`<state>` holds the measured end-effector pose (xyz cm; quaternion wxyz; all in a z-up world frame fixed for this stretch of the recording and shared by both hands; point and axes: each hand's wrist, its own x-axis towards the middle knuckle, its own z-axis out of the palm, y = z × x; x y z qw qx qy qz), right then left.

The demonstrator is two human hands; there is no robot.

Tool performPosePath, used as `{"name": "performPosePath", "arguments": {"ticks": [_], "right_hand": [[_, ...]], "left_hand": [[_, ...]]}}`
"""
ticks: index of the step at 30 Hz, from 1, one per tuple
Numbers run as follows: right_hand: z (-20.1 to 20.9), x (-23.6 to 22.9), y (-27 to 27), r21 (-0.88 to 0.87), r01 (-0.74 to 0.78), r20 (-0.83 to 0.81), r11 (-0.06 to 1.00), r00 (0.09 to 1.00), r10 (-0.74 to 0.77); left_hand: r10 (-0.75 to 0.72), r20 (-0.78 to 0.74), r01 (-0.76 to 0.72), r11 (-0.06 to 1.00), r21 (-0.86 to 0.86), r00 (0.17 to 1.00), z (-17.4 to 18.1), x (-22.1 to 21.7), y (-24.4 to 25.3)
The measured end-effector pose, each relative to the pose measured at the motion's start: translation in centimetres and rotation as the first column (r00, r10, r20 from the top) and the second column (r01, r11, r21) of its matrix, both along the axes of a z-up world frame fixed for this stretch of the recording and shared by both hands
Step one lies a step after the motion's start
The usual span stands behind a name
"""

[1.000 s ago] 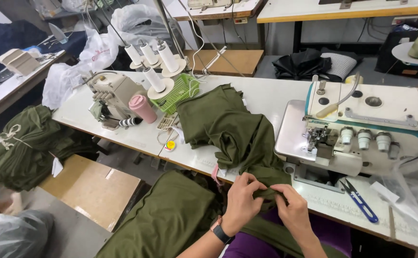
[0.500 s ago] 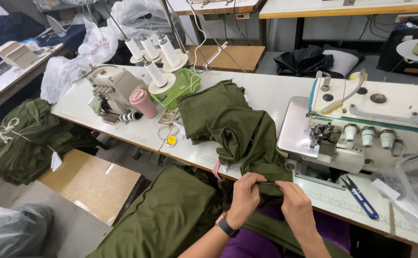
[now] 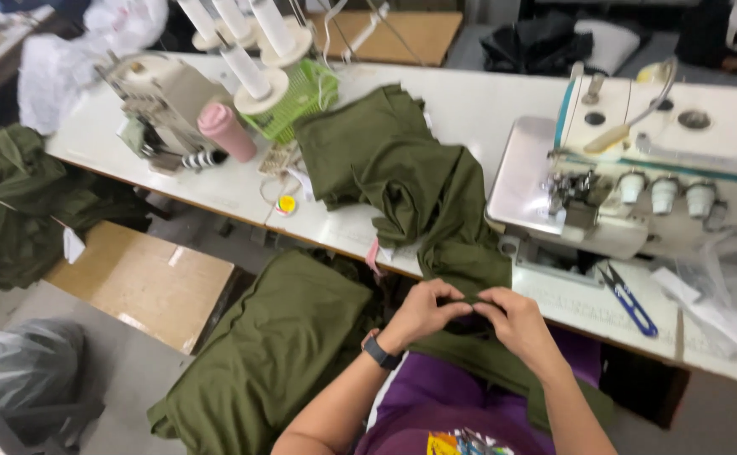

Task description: Handling and inspecting green fabric pieces at a sewing workstation.

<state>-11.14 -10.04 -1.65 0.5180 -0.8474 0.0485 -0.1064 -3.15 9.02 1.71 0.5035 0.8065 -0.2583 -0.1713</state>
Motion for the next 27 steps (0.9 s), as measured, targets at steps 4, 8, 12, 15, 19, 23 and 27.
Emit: {"name": "performPosePath", "arguments": {"ticks": [4, 8, 12, 15, 19, 23, 27], "right_hand": [[-0.2, 0.3, 0.8, 0.046, 0.015, -0.043, 0.999, 0.999, -0.013], [-1.7, 3.1, -0.1, -0.034, 0.12, 0.082, 0.992, 0.99, -0.117], [-2.3, 6.5, -2.1, -0.163, 0.184, 0.18, 0.969, 0.972, -0.154], [-2.2, 8.4, -3.2, -0.278, 0.1, -0.067, 0.955, 0.99, -0.123], [0.5, 8.3, -3.1, -0.24, 0.018, -0.183, 0.971, 0.981, -0.063], [1.3, 7.6, -3.6, -0.107, -0.035, -0.195, 0.994, 0.981, 0.013], [-0.4, 7.6, -4.7, -0.043, -0.094, -0.169, 0.995, 0.982, 0.085]], "left_hand": [[0.013, 0.023, -0.013, 1.0, -0.001, 1.0, -1.7, 0.8, -0.1], [0.058, 0.231, -0.043, 0.997, -0.07, 0.971, -3.1, 3.5, -1.5], [-0.069, 0.373, 0.067, 0.998, 0.018, 0.925, -2.8, 7.8, -3.7], [-0.23, 0.257, 0.2, 0.97, 0.14, 0.939, -5.1, 11.2, -5.0], [-0.37, 0.237, 0.318, 0.92, 0.231, 0.898, -5.0, 12.4, -5.5], [-0.444, 0.175, 0.389, 0.879, 0.275, 0.879, -3.2, 11.9, -5.0], [-0.464, 0.202, 0.405, 0.872, 0.276, 0.863, -2.0, 10.8, -4.8]]}}
